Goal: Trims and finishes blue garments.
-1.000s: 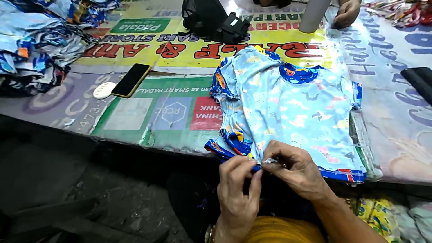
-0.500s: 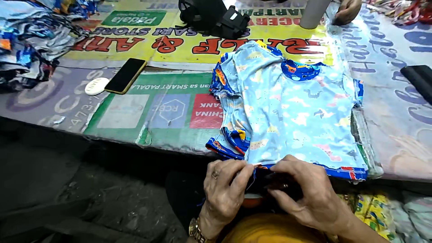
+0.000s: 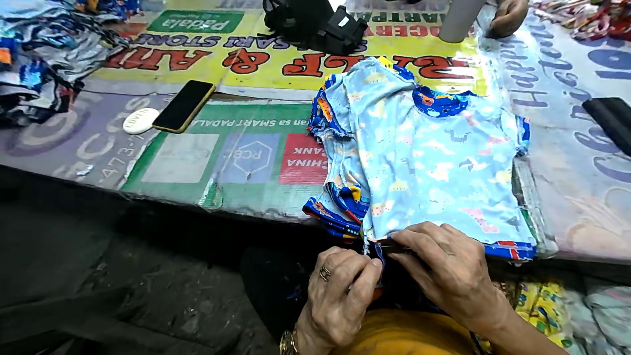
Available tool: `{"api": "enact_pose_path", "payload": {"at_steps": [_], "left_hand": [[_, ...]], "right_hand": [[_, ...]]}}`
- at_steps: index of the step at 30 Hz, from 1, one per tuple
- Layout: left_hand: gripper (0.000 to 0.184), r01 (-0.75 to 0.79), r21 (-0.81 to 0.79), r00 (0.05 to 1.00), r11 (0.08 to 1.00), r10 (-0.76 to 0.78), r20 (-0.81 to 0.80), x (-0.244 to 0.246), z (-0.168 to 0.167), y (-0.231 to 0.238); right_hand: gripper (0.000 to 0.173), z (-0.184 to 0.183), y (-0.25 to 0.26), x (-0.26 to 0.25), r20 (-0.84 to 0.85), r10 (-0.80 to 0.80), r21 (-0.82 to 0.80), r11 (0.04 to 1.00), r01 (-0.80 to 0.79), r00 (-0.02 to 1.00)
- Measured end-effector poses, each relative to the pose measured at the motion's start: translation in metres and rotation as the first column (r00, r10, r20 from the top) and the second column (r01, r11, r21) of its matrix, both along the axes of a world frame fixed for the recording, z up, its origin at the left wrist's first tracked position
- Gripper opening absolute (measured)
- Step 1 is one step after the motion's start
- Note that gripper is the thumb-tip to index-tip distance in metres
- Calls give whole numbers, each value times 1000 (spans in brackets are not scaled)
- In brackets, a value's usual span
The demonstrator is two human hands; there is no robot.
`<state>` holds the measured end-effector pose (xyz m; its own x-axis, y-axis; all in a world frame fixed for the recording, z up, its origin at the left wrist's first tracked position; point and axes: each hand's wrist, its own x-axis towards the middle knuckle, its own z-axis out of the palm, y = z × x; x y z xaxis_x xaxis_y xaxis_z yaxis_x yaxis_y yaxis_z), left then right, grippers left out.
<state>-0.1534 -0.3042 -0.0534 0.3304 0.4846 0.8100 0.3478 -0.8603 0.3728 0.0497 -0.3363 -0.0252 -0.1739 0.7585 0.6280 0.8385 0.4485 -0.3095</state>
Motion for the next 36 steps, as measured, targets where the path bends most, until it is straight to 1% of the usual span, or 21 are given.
{"api": "enact_pose_path", "payload": {"at_steps": [5,9,11,13,15,16,18,20,21,23,25,27,28,30,32,34,36], "left_hand": [[10,13,0,1000,1000,-13,8,2,3,-1],[10,35,-11,999,999,-34,36,3,4,-3],[10,28,-18,999,999,-27,43,2,4,-3],[11,-38,-38,999,999,39,19,-1,5,-2],[15,-151,-70,987,986,146,-71,-3,8,0],[17,-215,-87,968,973,201,-152,-4,9,2],[16,-307,-116,915,945,259,-309,-6,9,6],[16,-329,-171,898,929,252,-360,-7,8,8],[18,-315,-216,910,924,229,-344,-8,9,8],[20,-238,-315,954,919,160,-253,-9,14,5],[17,-161,-333,982,929,118,-145,-8,19,1],[14,-111,-289,993,951,98,-61,-6,22,-1],[13,-76,-273,997,959,77,-8,-3,22,0],[16,12,-261,994,965,17,110,4,19,4],[27,98,-278,980,955,-43,196,15,16,12],[34,162,-323,968,932,-87,235,24,12,18],[32,171,-341,965,924,-87,248,31,9,23]], "right_hand": [[18,-1,4,-5,-25,2,19,1000,-2,1000],[19,-3,7,-5,-56,10,16,1000,-9,998],[19,-6,9,-3,-127,45,-19,999,-48,991],[22,-5,10,2,-277,118,-89,985,-148,954],[25,-1,11,5,-398,194,-126,956,-263,896],[26,1,11,6,-410,215,-132,948,-290,887],[27,4,13,3,-385,244,-136,939,-316,890],[30,5,15,-5,-347,264,-139,935,-328,900],[30,5,17,-9,-322,266,-138,936,-323,909],[27,5,21,-17,-239,247,-130,950,-283,939],[25,4,26,-21,-171,211,-116,966,-233,962],[16,0,30,-20,-209,210,-95,968,-234,955],[12,-1,32,-18,-271,226,-93,961,-259,936],[10,-3,35,-14,-428,277,-85,935,-343,860],[9,-4,37,-9,-575,322,-72,896,-438,753],[9,-4,37,-6,-690,318,-73,863,-500,650],[9,-3,36,-5,-783,266,-91,845,-527,562]]}}
